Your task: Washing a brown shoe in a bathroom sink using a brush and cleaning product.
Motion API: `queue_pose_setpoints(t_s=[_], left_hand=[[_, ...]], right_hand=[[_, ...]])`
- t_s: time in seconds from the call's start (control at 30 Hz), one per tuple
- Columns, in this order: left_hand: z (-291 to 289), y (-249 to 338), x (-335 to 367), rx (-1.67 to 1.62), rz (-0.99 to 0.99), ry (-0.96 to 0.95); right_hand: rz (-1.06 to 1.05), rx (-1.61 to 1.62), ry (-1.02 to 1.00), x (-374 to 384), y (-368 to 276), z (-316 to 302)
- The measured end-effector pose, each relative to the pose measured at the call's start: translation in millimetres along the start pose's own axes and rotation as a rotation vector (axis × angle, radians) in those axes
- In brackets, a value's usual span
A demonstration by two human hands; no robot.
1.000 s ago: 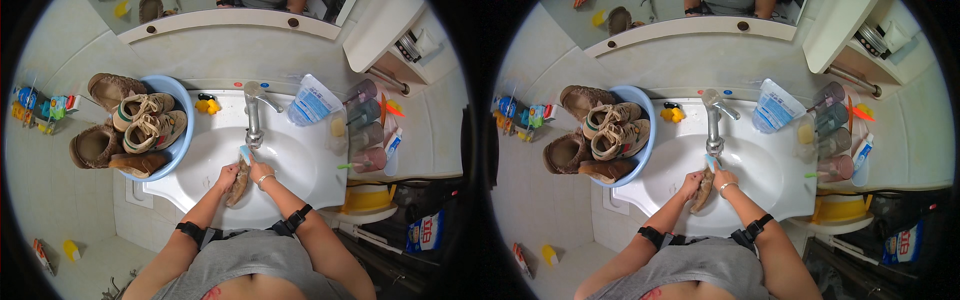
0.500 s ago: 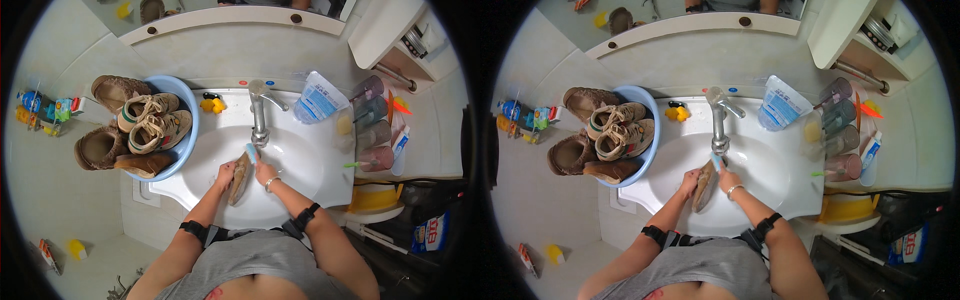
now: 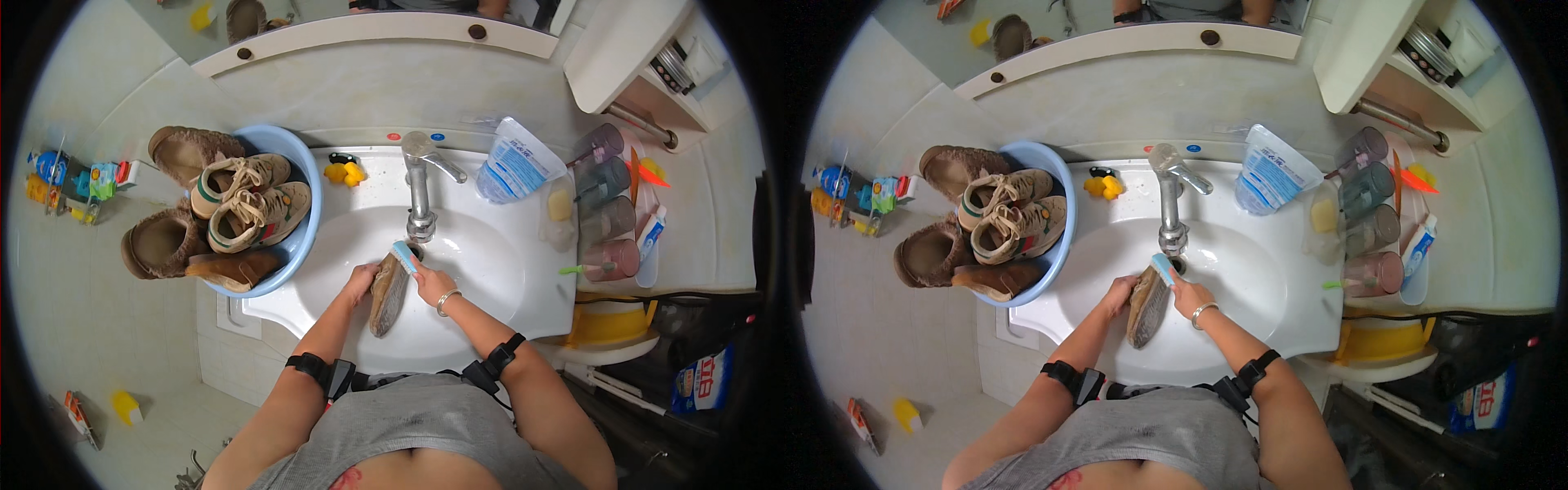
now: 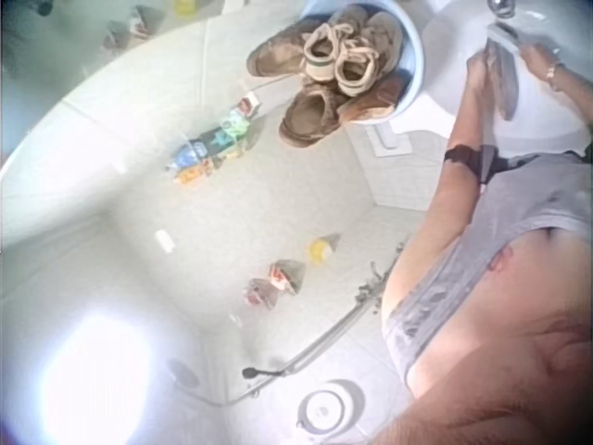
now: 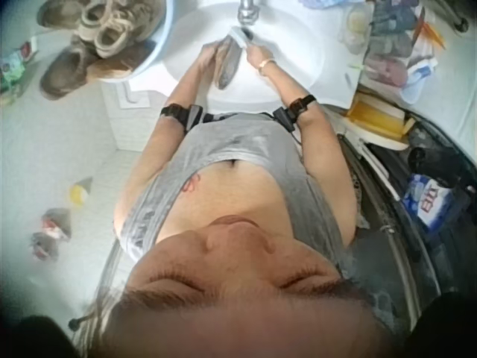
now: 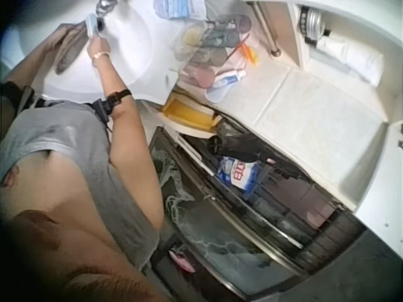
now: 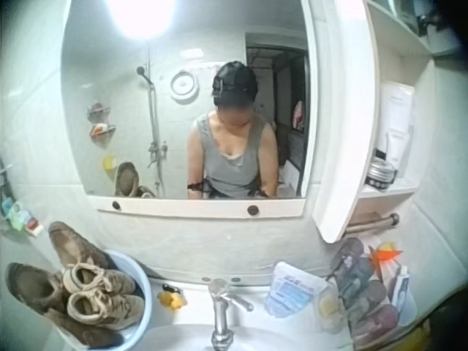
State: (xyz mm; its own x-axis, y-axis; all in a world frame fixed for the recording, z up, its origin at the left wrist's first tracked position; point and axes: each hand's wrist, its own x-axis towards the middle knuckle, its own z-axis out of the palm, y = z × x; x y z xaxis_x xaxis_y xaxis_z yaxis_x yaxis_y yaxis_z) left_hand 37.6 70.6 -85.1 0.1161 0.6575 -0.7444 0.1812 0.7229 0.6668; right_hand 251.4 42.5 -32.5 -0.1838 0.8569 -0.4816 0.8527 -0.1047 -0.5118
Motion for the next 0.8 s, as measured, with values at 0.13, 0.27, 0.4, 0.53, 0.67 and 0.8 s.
queue_pose_setpoints(t_s=[0.13, 0.27, 0.4, 0.53, 0.67, 0.8], left_hand=[[-1.8, 48.6, 11.9, 0.683, -0.031, 0.121], [40.6, 87.8, 10.3, 0.574, -0.024, -0.306], [49.8, 104.7, -8.7, 0.485, -0.065, -0.419], [58.2, 88.0, -18.0, 0.446, 0.279, -0.479], [66.0, 98.6, -73.2, 0.450, 0.458, -0.323], [67.5, 108.9, -116.7, 0.655, 0.585, -0.241]], right_hand=[[0.002, 0.354, 0.118, -9.6, 8.2, 21.7], [-0.006, 0.340, 0.018, -24.5, 17.5, 13.0], [-0.026, 0.469, 0.140, -49.1, 23.6, -4.7], [0.095, 0.753, 0.307, -75.4, 39.0, -4.3], [0.070, 0.763, 0.452, -102.2, 49.4, -36.6], [-0.207, 0.531, 0.549, -122.1, 24.0, -63.6]])
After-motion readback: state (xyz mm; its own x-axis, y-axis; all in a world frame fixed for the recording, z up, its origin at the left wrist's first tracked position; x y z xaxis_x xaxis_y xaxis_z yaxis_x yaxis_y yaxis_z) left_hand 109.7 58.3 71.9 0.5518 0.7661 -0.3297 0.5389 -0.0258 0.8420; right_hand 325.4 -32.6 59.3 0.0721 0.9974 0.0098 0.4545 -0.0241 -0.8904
